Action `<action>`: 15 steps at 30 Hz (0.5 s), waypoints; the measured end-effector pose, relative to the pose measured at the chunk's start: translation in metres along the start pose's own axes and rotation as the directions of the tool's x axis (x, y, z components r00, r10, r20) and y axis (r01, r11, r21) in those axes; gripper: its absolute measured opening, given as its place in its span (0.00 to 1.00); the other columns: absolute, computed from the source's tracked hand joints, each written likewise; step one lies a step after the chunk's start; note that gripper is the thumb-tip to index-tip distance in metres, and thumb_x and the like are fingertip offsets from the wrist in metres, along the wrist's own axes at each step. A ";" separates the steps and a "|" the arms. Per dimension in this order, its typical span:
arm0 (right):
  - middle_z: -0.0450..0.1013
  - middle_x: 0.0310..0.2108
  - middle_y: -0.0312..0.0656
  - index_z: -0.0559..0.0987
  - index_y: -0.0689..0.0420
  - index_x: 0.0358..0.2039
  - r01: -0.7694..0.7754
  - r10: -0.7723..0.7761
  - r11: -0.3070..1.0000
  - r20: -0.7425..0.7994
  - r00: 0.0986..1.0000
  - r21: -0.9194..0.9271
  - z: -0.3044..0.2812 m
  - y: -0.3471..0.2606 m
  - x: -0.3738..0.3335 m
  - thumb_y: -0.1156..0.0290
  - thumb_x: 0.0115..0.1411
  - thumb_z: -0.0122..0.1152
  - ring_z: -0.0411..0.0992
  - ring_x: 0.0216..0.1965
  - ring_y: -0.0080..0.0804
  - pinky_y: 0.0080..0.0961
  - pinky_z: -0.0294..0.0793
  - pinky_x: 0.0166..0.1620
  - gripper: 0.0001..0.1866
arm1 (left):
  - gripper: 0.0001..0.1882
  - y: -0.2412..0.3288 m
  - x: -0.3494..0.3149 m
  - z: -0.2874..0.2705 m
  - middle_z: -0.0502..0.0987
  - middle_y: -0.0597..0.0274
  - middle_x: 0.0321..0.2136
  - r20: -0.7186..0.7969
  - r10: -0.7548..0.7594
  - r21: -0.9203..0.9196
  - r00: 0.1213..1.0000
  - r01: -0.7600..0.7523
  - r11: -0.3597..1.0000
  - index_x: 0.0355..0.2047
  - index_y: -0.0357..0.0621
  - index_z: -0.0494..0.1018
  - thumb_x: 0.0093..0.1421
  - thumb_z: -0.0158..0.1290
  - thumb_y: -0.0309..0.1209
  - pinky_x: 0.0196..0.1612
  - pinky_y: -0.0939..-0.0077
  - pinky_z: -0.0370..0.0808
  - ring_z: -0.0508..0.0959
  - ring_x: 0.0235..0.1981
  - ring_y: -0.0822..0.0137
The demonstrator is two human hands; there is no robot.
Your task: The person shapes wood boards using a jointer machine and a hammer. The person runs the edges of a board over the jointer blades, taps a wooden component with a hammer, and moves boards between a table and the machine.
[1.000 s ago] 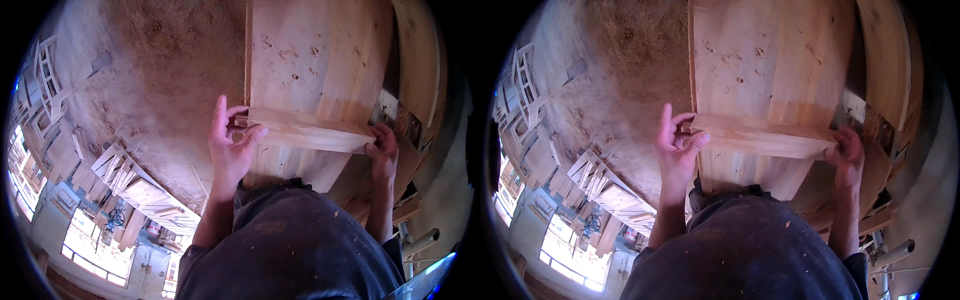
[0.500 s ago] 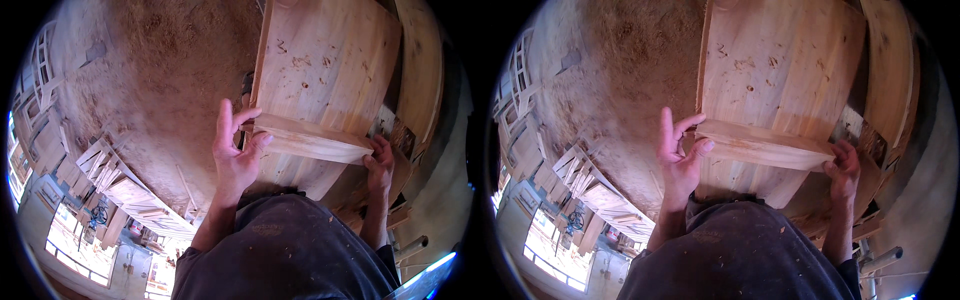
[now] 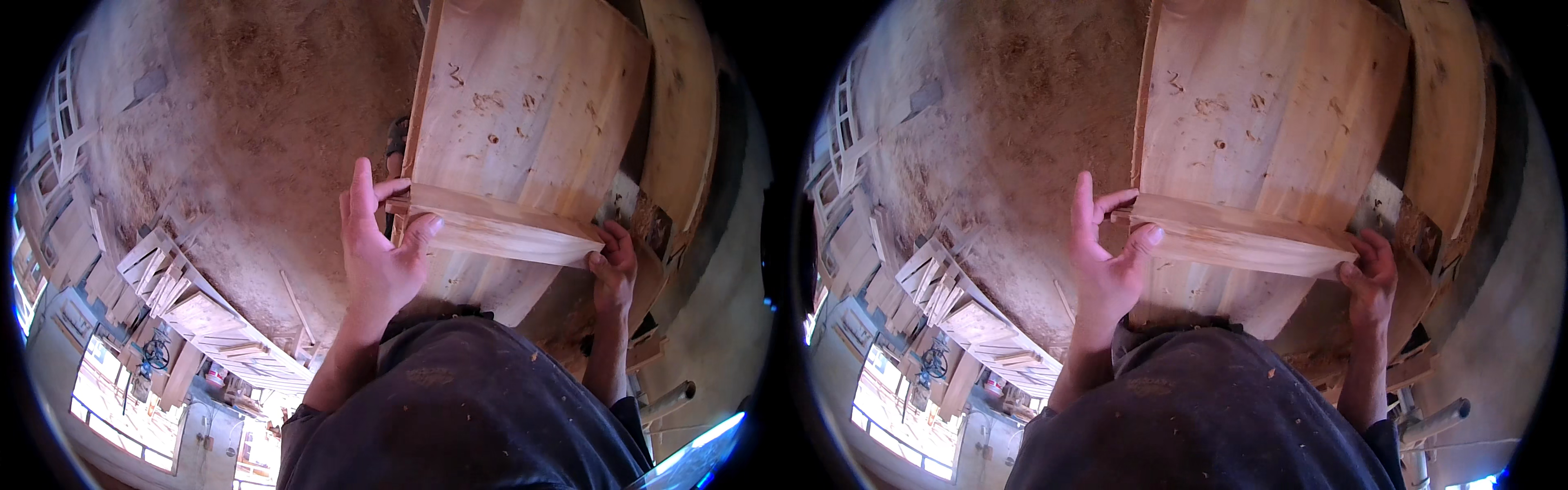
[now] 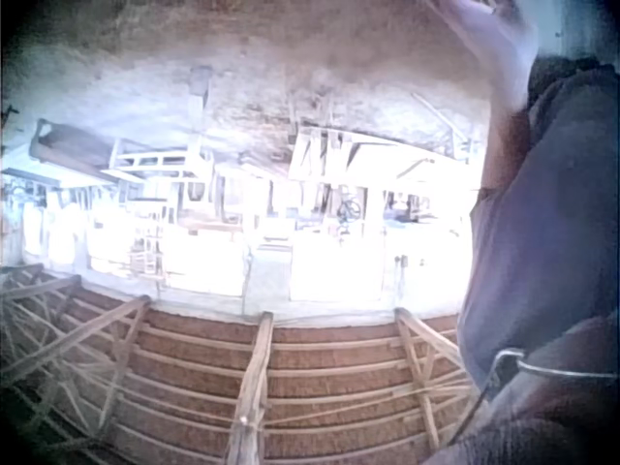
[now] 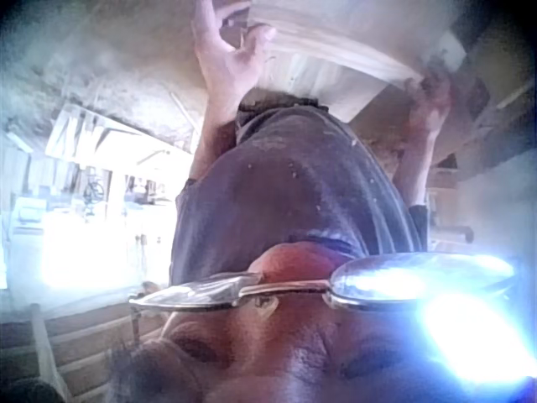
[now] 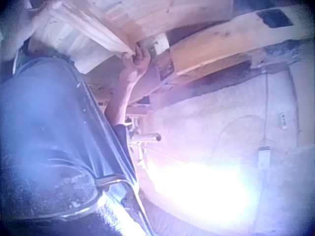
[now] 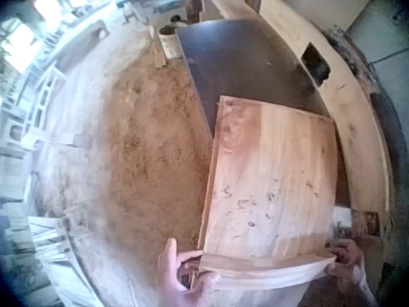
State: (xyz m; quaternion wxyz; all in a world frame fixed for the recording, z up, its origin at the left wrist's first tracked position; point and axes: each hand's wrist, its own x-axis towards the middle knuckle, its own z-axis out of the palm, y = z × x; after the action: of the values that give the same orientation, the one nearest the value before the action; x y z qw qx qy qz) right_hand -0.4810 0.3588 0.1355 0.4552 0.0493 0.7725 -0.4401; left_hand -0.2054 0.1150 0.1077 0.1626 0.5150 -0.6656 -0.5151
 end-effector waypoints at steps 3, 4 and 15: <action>0.73 0.56 0.48 0.66 0.62 0.64 0.014 -0.014 1.000 -0.030 0.999 -0.002 0.002 0.001 -0.004 0.70 0.49 0.72 0.72 0.49 0.31 0.26 0.74 0.50 0.42 | 0.48 0.001 0.001 0.000 0.80 0.53 0.48 0.030 -0.050 -0.013 0.998 0.050 0.999 0.69 0.29 0.55 0.55 0.69 0.36 0.59 0.58 0.67 0.71 0.52 0.55; 0.73 0.56 0.48 0.66 0.62 0.64 0.021 -0.022 0.999 -0.053 0.998 -0.026 0.003 0.001 -0.007 0.71 0.48 0.71 0.72 0.50 0.32 0.26 0.74 0.51 0.41 | 0.49 0.002 0.002 0.000 0.80 0.53 0.48 0.034 -0.069 -0.022 0.997 0.070 0.997 0.70 0.28 0.54 0.55 0.68 0.34 0.60 0.61 0.67 0.73 0.52 0.58; 0.77 0.52 0.46 0.66 0.64 0.62 0.028 -0.028 0.999 -0.009 1.000 0.016 0.004 0.002 0.007 0.74 0.45 0.79 0.73 0.50 0.28 0.26 0.70 0.56 0.44 | 0.49 0.012 0.010 -0.001 0.77 0.44 0.52 0.089 -0.206 -0.203 0.975 0.220 0.954 0.69 0.18 0.52 0.56 0.67 0.32 0.62 0.65 0.70 0.77 0.54 0.60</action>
State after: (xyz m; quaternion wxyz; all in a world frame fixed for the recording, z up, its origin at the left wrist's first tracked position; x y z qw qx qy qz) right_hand -0.4813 0.3549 0.1279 0.4454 0.0440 0.7714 -0.4523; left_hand -0.2152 0.1055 0.1155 0.1377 0.5460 -0.5529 -0.6142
